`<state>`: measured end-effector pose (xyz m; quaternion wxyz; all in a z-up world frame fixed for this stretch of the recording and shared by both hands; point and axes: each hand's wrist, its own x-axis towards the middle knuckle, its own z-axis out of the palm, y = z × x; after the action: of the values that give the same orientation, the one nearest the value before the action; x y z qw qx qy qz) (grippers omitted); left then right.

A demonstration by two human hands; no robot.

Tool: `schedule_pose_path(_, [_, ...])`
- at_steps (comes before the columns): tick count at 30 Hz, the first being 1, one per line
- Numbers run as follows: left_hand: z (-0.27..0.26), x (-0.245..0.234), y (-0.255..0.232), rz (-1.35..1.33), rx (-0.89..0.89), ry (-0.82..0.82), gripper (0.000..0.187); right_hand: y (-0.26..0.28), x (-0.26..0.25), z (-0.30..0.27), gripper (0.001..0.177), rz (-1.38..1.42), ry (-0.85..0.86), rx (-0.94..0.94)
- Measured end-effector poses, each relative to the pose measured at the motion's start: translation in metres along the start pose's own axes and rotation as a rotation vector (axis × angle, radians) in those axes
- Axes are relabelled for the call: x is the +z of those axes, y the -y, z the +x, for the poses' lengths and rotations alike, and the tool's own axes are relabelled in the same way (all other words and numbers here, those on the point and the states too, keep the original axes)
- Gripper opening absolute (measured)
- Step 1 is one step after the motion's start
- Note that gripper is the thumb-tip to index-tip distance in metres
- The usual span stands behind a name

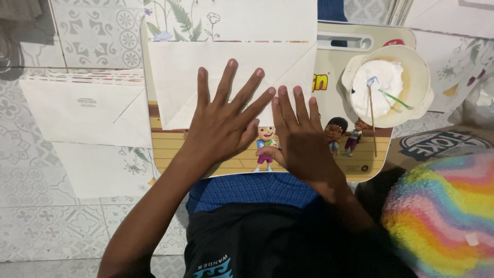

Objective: Applying glue to the edges of a paper envelope and folding it to assemble the pocket.

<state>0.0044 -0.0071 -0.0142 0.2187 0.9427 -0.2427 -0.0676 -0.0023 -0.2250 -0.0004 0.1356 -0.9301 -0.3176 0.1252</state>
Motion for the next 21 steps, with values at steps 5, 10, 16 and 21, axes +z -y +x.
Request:
schedule_pose_path(5, [0.001,0.001,0.000,0.001,-0.040,0.076,0.062,-0.005,-0.002,-0.003,0.104,-0.049,0.046,0.011])
schedule_pose_path(10, [0.001,0.001,-0.001,-0.002,-0.048,0.077,0.061,-0.007,-0.001,-0.027,0.094,-0.148,0.016,-0.004])
schedule_pose_path(16, [0.002,-0.001,-0.002,0.016,-0.045,0.044,0.059,-0.003,0.003,-0.043,0.119,-0.610,0.052,0.056])
schedule_pose_path(21, [0.002,-0.001,-0.002,0.017,-0.054,0.069,0.058,0.009,-0.017,-0.044,0.108,-0.337,-0.005,0.124])
